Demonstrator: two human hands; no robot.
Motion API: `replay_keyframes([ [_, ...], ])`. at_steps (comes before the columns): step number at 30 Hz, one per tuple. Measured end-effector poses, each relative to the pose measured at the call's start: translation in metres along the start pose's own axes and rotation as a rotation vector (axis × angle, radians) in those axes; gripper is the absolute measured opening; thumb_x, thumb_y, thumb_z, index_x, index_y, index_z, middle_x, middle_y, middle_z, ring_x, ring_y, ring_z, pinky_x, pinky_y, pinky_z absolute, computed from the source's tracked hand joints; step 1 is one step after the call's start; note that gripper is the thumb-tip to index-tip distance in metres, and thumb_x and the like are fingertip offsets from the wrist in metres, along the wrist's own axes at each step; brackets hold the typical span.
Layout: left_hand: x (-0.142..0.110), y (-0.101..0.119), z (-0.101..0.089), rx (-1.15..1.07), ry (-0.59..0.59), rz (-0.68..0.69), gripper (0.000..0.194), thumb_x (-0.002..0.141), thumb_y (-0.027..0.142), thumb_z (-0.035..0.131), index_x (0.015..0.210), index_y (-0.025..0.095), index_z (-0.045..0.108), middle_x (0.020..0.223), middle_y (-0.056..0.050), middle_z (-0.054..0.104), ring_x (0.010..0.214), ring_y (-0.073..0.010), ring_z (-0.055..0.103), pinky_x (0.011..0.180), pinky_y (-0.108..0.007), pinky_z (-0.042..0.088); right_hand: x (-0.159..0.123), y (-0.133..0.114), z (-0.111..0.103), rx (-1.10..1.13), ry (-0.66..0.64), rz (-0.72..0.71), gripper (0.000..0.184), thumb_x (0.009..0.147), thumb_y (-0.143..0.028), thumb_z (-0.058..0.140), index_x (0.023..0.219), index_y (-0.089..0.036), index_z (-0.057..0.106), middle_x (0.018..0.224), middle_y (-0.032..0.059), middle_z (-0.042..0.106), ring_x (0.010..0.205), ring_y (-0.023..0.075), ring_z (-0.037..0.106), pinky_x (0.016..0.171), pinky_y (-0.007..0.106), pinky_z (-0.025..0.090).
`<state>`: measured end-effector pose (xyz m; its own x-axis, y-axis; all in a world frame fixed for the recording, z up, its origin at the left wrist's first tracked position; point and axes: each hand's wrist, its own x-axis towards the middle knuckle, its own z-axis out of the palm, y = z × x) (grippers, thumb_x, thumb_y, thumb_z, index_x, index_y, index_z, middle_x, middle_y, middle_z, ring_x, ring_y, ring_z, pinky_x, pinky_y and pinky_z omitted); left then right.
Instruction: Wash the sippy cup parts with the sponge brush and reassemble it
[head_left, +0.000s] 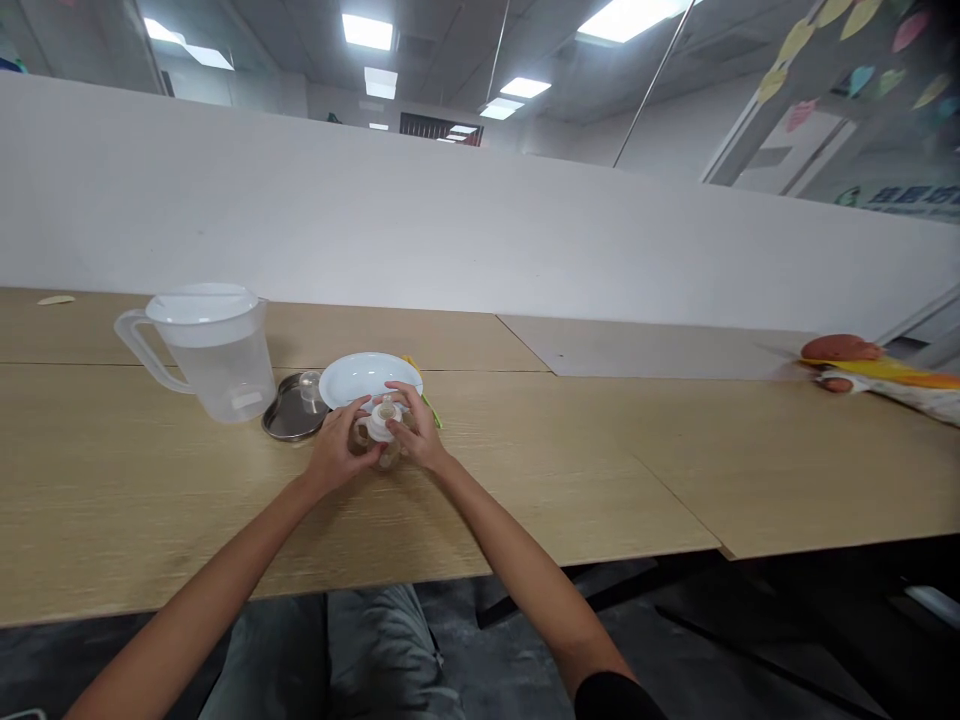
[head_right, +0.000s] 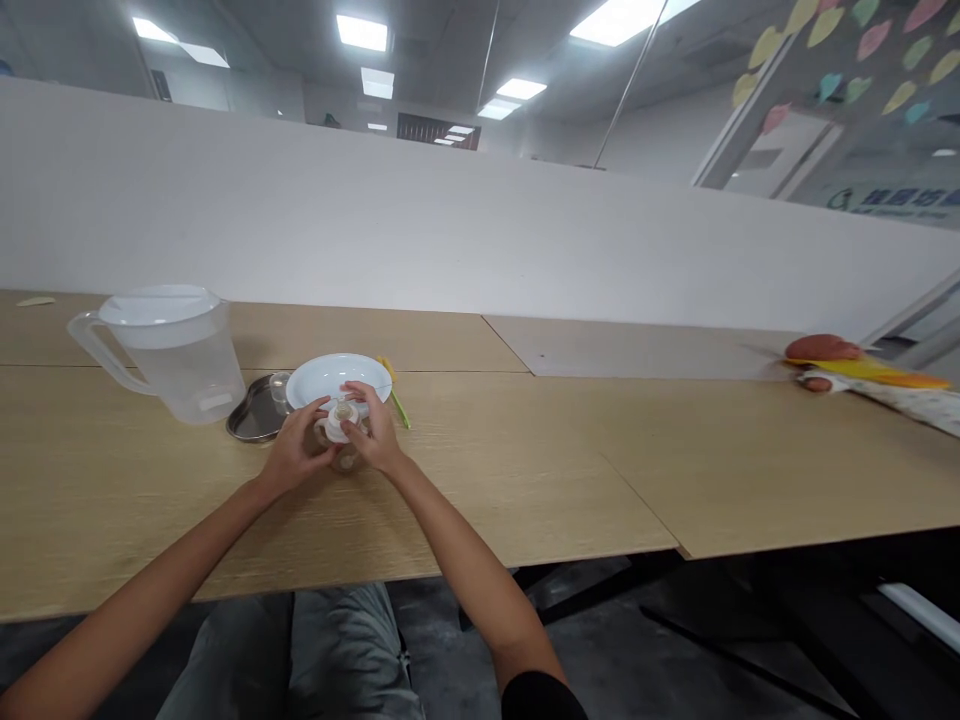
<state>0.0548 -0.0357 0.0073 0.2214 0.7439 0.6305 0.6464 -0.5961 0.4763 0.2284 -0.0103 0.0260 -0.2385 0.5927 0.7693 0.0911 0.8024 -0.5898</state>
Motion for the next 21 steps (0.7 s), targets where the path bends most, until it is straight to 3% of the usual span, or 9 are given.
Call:
replay_keyframes([
  [3, -0.0003, 0.0003, 0.0008, -0.012, 0.011, -0.033, 0.069, 0.074, 0.037, 0.067, 0.136, 0.022, 0.04, 0.112, -0.008, 0.064, 0.109, -0.0264, 0.056, 0.098, -0.043, 0.04, 0.0024, 0.0034, -0.0029, 0.025, -0.094, 0.076, 0.052, 0.084, -0.054, 0.053, 0.124, -0.023, 0.043, 0.099, 0.005, 0.064, 0.094, 0.0208, 0.061, 0.089, 0.038, 0.047],
  [12, -0.0024, 0.0044, 0.0063, -0.005, 0.092, 0.019, 0.057, 0.071, 0.031, 0.065, 0.124, 0.019, 0.046, 0.111, -0.009, 0.062, 0.104, -0.0249, 0.057, 0.094, -0.041, 0.043, 0.0018, 0.0047, 0.0067, -0.364, 0.064, 0.137, 0.056, 0.07, -0.051, 0.07, 0.115, -0.02, 0.055, 0.083, 0.0035, 0.057, 0.083, 0.0223, 0.053, 0.081, 0.039, 0.045],
  [18, -0.0003, 0.0039, 0.0033, 0.005, 0.053, -0.03, 0.068, 0.071, 0.033, 0.066, 0.133, 0.02, 0.043, 0.103, -0.007, 0.063, 0.1, -0.025, 0.057, 0.091, -0.041, 0.044, -0.002, -0.0022, 0.0006, -0.246, -0.071, -0.034, 0.051, 0.087, -0.051, 0.049, 0.129, -0.022, 0.046, 0.112, 0.0101, 0.061, 0.107, 0.0256, 0.055, 0.095, 0.044, 0.041],
  [21, 0.0006, 0.0024, 0.0029, 0.002, 0.056, -0.05, 0.073, 0.071, 0.036, 0.065, 0.138, 0.02, 0.041, 0.103, -0.008, 0.063, 0.097, -0.0251, 0.058, 0.09, -0.042, 0.044, -0.0017, -0.0039, -0.0001, -0.192, -0.089, -0.061, 0.047, 0.088, -0.048, 0.046, 0.128, -0.024, 0.045, 0.115, 0.0093, 0.062, 0.111, 0.0255, 0.055, 0.098, 0.044, 0.041],
])
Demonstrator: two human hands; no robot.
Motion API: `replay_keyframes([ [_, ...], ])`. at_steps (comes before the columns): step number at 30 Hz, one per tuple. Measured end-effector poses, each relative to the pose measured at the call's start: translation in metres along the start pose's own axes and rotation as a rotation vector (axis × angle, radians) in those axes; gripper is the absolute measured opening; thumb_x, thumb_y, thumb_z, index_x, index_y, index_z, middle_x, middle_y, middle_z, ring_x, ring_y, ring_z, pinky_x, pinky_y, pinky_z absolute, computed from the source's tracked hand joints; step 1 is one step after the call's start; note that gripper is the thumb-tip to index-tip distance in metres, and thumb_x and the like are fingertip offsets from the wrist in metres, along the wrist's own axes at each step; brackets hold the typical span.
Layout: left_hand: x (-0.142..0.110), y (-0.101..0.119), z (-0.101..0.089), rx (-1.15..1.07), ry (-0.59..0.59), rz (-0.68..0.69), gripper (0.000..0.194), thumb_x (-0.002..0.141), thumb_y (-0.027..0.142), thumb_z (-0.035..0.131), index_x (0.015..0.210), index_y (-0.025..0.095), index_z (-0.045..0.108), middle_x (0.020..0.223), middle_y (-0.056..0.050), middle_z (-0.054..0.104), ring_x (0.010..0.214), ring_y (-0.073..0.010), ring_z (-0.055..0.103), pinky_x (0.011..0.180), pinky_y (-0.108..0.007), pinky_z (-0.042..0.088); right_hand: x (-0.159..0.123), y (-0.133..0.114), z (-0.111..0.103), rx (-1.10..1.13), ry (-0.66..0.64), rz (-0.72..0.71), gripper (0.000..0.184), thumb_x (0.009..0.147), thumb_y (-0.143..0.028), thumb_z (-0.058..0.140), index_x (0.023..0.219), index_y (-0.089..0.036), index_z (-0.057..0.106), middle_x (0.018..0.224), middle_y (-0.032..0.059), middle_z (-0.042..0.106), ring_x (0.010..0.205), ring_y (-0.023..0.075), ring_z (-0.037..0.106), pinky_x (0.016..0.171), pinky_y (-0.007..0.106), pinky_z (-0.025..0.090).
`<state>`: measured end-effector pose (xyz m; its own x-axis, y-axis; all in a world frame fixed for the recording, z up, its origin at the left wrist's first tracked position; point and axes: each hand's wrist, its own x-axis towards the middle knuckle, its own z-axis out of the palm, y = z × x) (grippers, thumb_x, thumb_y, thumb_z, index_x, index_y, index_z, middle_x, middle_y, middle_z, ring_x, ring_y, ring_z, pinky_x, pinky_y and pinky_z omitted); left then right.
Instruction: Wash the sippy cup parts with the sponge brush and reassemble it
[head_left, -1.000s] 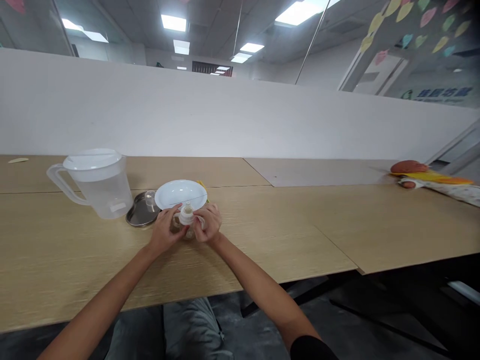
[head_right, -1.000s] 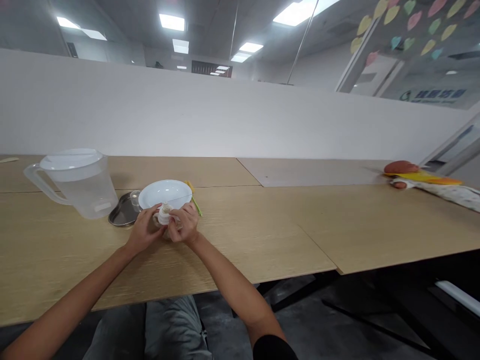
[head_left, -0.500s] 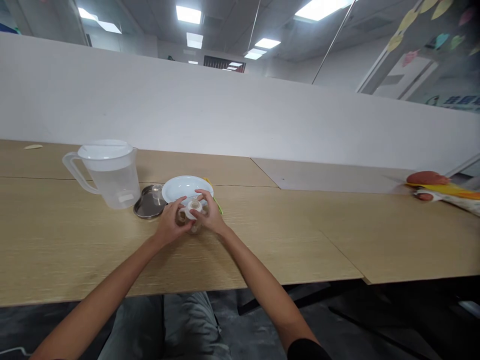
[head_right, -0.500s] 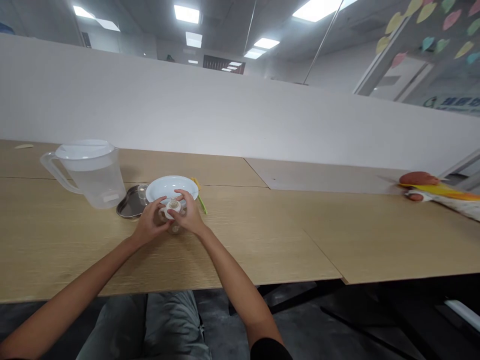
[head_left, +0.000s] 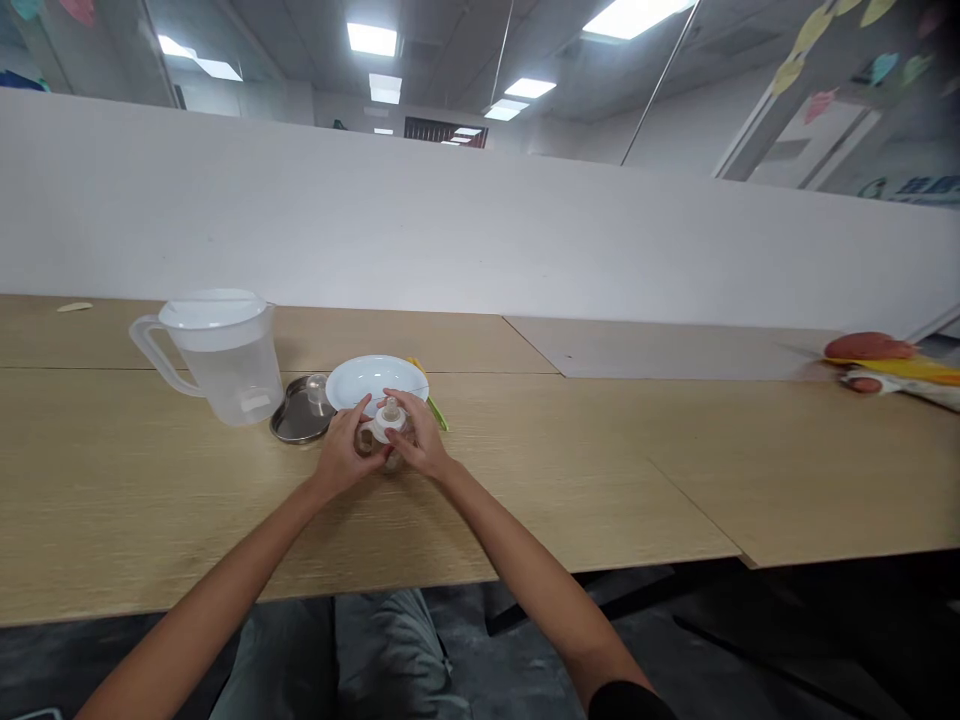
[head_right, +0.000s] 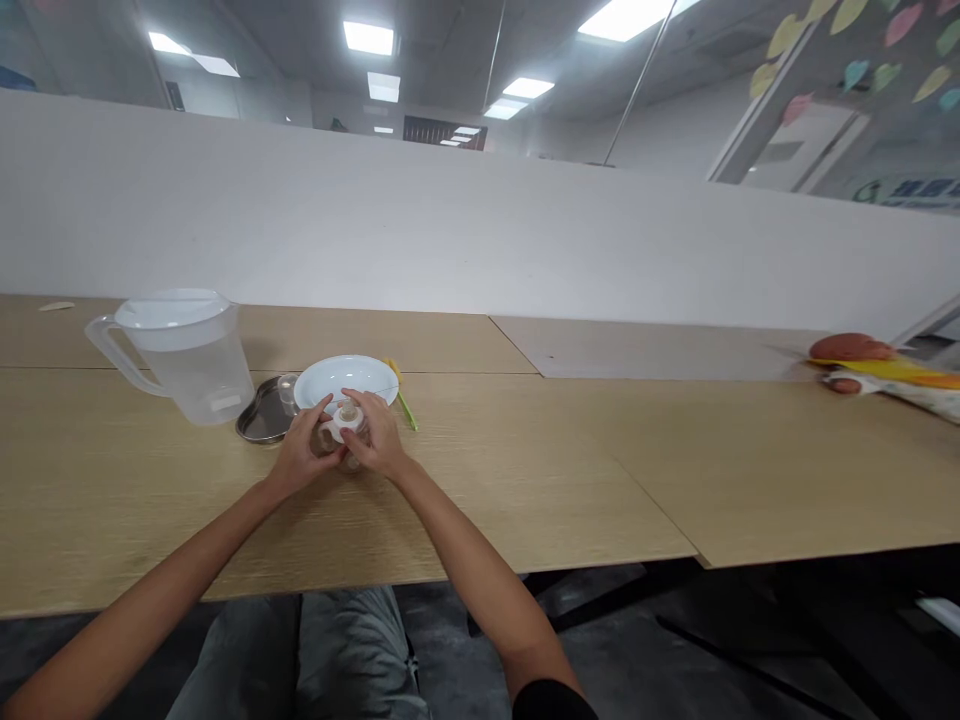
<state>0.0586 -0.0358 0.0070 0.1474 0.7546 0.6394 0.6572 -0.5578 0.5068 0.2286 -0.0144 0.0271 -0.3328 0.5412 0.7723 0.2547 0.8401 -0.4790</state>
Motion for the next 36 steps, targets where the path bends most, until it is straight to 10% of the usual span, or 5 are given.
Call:
replay_keyframes([
  [15, 0.0, -0.008, -0.01, 0.11, -0.042, 0.159, 0.069, 0.082, 0.046, 0.056, 0.141, 0.019, 0.034, 0.112, -0.009, 0.064, 0.108, -0.0272, 0.053, 0.1, -0.045, 0.03, -0.005, 0.014, 0.014, -0.102, 0.126, 0.062, 0.048, 0.077, -0.042, 0.062, 0.118, -0.02, 0.048, 0.106, 0.0101, 0.061, 0.095, 0.0236, 0.059, 0.085, 0.041, 0.049],
  [21, 0.012, -0.047, -0.035, 0.298, 0.176, 0.028, 0.054, 0.093, 0.048, 0.037, 0.136, 0.016, 0.043, 0.128, -0.013, 0.057, 0.119, -0.0286, 0.049, 0.101, -0.043, 0.031, -0.008, 0.016, 0.015, -0.123, 0.119, 0.089, 0.051, 0.08, -0.049, 0.059, 0.121, -0.02, 0.049, 0.106, 0.0102, 0.062, 0.097, 0.0239, 0.059, 0.088, 0.041, 0.049],
  [36, 0.02, -0.093, -0.032, 0.592, -0.047, -0.041, 0.051, 0.096, 0.04, 0.026, 0.128, 0.013, 0.056, 0.133, -0.015, 0.057, 0.127, -0.0289, 0.047, 0.108, -0.05, 0.028, -0.008, 0.017, 0.016, -0.124, 0.11, 0.046, 0.047, 0.083, -0.05, 0.057, 0.118, -0.02, 0.05, 0.107, 0.0101, 0.063, 0.099, 0.025, 0.06, 0.087, 0.043, 0.049],
])
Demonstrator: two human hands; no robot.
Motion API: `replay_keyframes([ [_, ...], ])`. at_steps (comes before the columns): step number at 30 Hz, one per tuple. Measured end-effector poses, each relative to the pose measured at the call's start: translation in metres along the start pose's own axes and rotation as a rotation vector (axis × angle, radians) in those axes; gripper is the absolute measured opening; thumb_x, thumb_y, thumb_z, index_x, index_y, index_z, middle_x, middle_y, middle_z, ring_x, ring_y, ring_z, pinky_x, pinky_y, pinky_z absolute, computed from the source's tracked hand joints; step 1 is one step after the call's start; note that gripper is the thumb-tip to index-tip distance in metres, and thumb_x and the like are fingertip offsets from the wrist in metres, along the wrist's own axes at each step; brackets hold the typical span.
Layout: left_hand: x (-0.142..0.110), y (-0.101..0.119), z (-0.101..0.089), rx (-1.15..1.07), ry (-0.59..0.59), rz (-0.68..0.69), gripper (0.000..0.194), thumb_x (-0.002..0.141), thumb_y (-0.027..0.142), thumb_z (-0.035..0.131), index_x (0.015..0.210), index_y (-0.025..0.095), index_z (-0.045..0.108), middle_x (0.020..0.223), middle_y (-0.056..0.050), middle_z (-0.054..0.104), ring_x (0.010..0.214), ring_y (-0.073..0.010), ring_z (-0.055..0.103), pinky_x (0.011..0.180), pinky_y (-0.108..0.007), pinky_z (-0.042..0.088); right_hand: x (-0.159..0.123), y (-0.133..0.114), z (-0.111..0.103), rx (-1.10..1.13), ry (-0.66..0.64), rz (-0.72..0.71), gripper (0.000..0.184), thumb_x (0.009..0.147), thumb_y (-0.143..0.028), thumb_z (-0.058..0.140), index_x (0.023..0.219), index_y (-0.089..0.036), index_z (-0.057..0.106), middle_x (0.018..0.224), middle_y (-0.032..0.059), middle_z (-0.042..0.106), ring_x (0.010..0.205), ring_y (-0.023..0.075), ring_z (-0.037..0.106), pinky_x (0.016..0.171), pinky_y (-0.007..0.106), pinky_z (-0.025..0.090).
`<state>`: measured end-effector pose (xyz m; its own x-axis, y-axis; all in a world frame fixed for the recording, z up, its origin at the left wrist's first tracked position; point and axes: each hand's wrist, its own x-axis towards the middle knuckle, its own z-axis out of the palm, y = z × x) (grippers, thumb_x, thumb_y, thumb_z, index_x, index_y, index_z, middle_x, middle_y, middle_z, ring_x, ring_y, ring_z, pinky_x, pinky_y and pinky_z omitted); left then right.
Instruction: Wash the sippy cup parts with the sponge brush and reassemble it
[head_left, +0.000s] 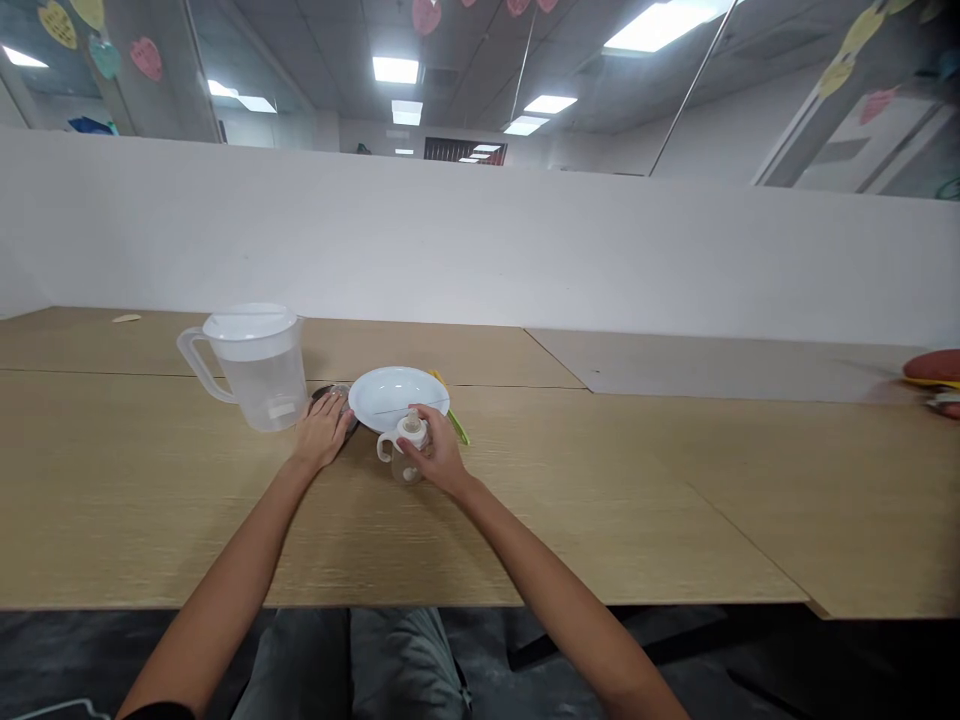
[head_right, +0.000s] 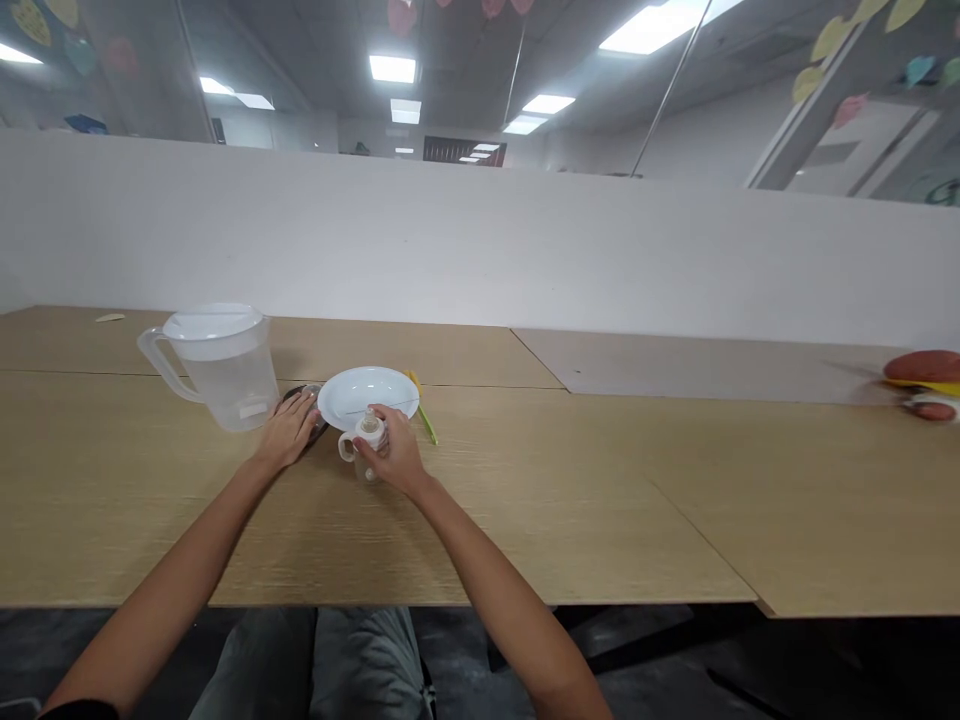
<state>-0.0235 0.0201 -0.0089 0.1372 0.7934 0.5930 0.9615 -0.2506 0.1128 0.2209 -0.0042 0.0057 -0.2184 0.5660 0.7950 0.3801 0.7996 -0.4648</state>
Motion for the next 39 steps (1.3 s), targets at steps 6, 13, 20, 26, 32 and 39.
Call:
replay_keyframes([
  [6, 0.001, 0.002, -0.009, 0.037, 0.145, -0.01, 0.043, 0.094, 0.037, 0.034, 0.115, 0.013, 0.063, 0.105, -0.016, 0.067, 0.104, -0.0296, 0.056, 0.095, -0.047, 0.037, 0.0, 0.0, -0.002, -0.002, -0.007, -0.01, 0.044, 0.084, -0.05, 0.056, 0.117, -0.021, 0.051, 0.109, 0.0099, 0.064, 0.098, 0.0245, 0.06, 0.086, 0.043, 0.049],
  [13, 0.0, -0.003, -0.007, 0.042, 0.164, -0.066, 0.028, 0.085, 0.031, 0.049, 0.105, 0.018, 0.065, 0.115, -0.015, 0.06, 0.108, -0.0309, 0.053, 0.093, -0.045, 0.04, 0.0, -0.001, -0.001, -0.004, -0.013, -0.016, 0.042, 0.085, -0.049, 0.056, 0.115, -0.021, 0.05, 0.111, 0.0102, 0.064, 0.1, 0.0249, 0.059, 0.087, 0.043, 0.048],
  [20, 0.0, 0.002, -0.002, -0.113, 0.065, -0.174, 0.022, 0.082, 0.03, 0.053, 0.098, 0.016, 0.057, 0.1, -0.013, 0.065, 0.091, -0.0274, 0.063, 0.078, -0.038, 0.049, 0.0, -0.003, -0.003, -0.006, -0.023, -0.003, 0.041, 0.085, -0.05, 0.055, 0.114, -0.02, 0.052, 0.108, 0.0102, 0.064, 0.098, 0.0249, 0.059, 0.085, 0.042, 0.048],
  [26, 0.003, 0.014, -0.031, -0.212, 0.434, -0.11, 0.025, 0.085, 0.024, 0.048, 0.107, 0.015, 0.055, 0.119, -0.016, 0.06, 0.114, -0.0277, 0.055, 0.097, -0.043, 0.042, -0.002, -0.004, -0.002, -0.02, -0.017, -0.022, 0.044, 0.085, -0.049, 0.055, 0.118, -0.02, 0.05, 0.11, 0.0111, 0.063, 0.1, 0.0252, 0.058, 0.087, 0.043, 0.048],
  [32, -0.011, 0.038, -0.05, -0.32, 0.71, 0.135, 0.028, 0.085, 0.028, 0.053, 0.11, 0.017, 0.057, 0.126, -0.016, 0.051, 0.12, -0.027, 0.053, 0.099, -0.043, 0.043, -0.004, -0.002, -0.004, -0.074, 0.16, -0.096, 0.069, 0.077, -0.055, 0.061, 0.133, -0.021, 0.04, 0.126, 0.016, 0.054, 0.113, 0.0301, 0.055, 0.096, 0.054, 0.045],
  [39, -0.031, 0.086, -0.041, -0.491, 0.55, 0.755, 0.047, 0.087, 0.035, 0.057, 0.13, 0.019, 0.046, 0.117, -0.015, 0.059, 0.111, -0.0252, 0.058, 0.088, -0.04, 0.053, -0.011, 0.002, -0.007, -0.095, -0.06, -0.432, 0.023, 0.079, -0.049, 0.063, 0.099, -0.037, 0.061, 0.107, 0.001, 0.069, 0.106, 0.0227, 0.062, 0.101, 0.054, 0.043],
])
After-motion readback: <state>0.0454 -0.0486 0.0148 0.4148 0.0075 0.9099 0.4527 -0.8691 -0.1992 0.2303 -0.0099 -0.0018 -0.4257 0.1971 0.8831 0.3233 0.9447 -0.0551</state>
